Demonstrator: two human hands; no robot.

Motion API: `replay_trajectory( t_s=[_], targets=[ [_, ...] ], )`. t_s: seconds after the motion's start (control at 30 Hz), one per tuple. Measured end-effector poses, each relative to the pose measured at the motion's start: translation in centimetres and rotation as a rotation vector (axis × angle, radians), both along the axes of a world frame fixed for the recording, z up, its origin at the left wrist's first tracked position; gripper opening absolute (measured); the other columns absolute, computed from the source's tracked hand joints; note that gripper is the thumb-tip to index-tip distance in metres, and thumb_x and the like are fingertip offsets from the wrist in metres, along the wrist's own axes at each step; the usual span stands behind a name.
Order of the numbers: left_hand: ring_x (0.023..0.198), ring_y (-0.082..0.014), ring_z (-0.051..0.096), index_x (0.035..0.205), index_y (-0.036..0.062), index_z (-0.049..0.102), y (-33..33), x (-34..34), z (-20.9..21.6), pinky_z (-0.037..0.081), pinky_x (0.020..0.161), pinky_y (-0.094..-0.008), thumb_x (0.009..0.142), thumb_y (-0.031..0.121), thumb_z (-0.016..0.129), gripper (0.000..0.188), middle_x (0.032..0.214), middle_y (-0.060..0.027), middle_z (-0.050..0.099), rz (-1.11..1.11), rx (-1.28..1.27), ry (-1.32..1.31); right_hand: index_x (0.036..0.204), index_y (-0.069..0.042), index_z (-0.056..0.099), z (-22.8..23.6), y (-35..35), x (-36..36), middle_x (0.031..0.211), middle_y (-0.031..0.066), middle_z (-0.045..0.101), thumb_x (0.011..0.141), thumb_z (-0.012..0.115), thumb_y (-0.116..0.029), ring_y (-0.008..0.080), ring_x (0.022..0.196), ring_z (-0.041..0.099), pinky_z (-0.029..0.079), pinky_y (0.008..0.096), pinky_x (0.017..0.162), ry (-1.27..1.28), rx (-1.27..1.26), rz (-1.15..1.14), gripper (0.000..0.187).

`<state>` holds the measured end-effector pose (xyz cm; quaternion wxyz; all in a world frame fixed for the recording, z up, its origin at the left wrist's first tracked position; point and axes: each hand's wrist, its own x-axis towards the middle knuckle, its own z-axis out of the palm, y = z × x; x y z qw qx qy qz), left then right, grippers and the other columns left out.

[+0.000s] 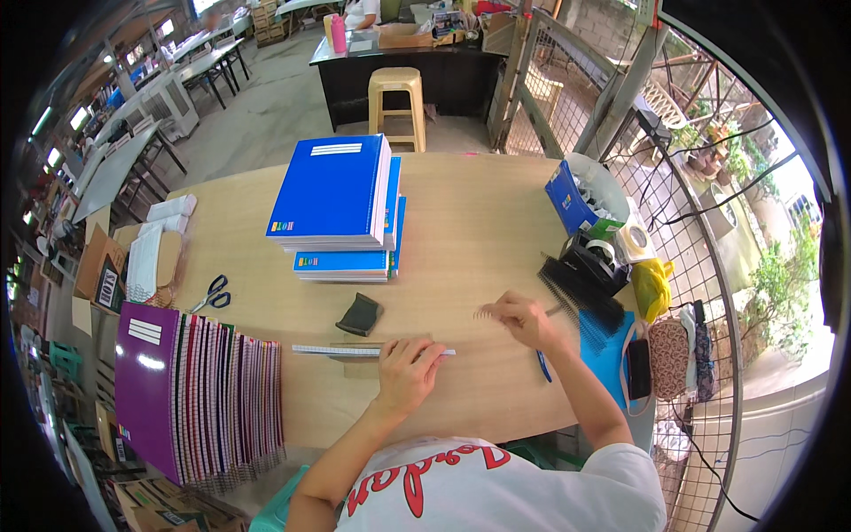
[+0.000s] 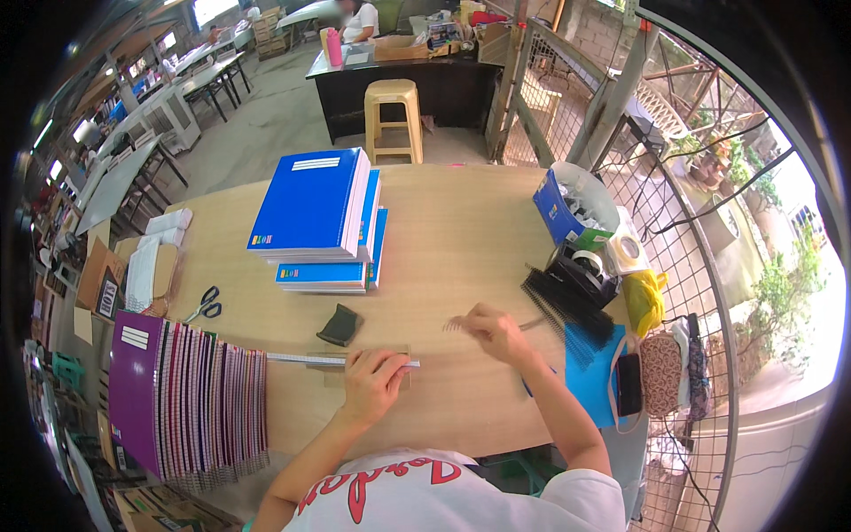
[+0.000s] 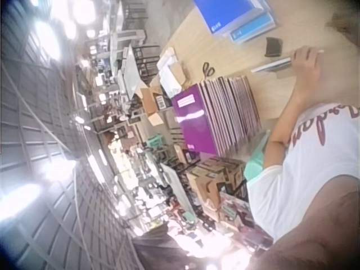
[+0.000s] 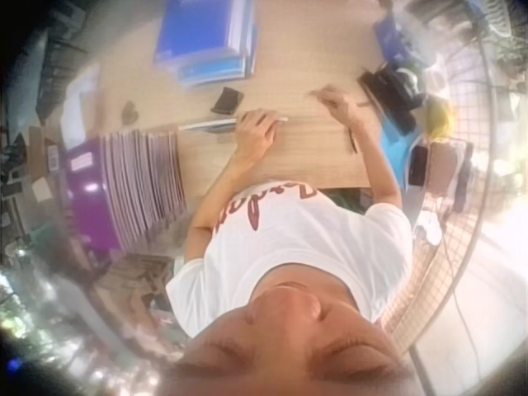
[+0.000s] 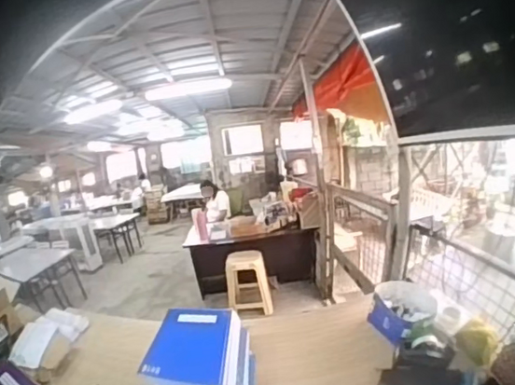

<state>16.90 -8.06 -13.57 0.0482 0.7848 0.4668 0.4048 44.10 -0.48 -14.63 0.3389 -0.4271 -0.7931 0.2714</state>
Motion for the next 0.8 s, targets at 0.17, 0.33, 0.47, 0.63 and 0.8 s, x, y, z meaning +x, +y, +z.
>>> replay_trajectory(
  t_s=[0.17,0.33,0.47,0.63,0.8],
  targets=[
    [0.091,-0.0155,0.062,0.098,0.0179,0.072,-2.2,-0.7,-1.4,0.038,0.085,-0.0384,0.078,0.014,0.076,0.02,0.097,0.0046,0.064,-0.063,0.026,0.076,0.103,-0.013,0.078,3.4,-3.5,-3.8,0.086,0.0052,0.069,0.079,0.075,0.002,0.0242,0.076,0.066,0.053,0.0359,0.065,0.009,-0.094,0.179,0.029],
    [0.092,-0.0143,0.062,0.099,0.018,0.073,-3.5,-0.8,-2.3,0.037,0.086,-0.0383,0.078,0.014,0.075,0.022,0.097,0.0053,0.065,-0.068,0.071,0.086,0.098,-0.013,0.079,3.8,-4.6,-4.4,0.088,0.0017,0.07,0.075,0.079,0.001,0.0212,0.08,0.066,0.052,0.0359,0.068,0.025,0.007,0.271,0.027],
    [0.091,-0.0143,0.062,0.098,0.0178,0.073,-3.5,-0.8,-2.0,0.038,0.085,-0.0382,0.079,0.014,0.074,0.019,0.095,0.0053,0.065,-0.063,0.08,0.088,0.091,-0.015,0.078,3.3,-4.9,-4.9,0.09,0.0004,0.071,0.074,0.079,0.0,0.0209,0.086,0.066,0.052,0.0368,0.072,0.043,0.033,0.32,0.023],
    [0.09,-0.0148,0.062,0.095,0.0171,0.073,-3.1,-0.8,-1.4,0.038,0.084,-0.0382,0.077,0.012,0.075,0.019,0.094,0.0052,0.065,-0.057,0.087,0.054,0.09,-0.014,0.076,3.6,-4.8,-5.1,0.091,0.0016,0.071,0.074,0.078,0.0,0.0223,0.085,0.067,0.052,0.0368,0.073,0.033,0.054,0.348,0.021],
    [0.089,-0.0162,0.062,0.094,0.0161,0.072,-1.6,-0.8,-0.7,0.039,0.083,-0.0389,0.076,0.012,0.077,0.019,0.092,0.0044,0.065,-0.066,0.069,0.001,0.097,-0.01,0.074,2.4,-4.8,-5.1,0.092,0.0061,0.071,0.08,0.075,0.0,0.0261,0.079,0.067,0.053,0.0379,0.065,0.154,-0.245,0.3,0.02]
  ],
)
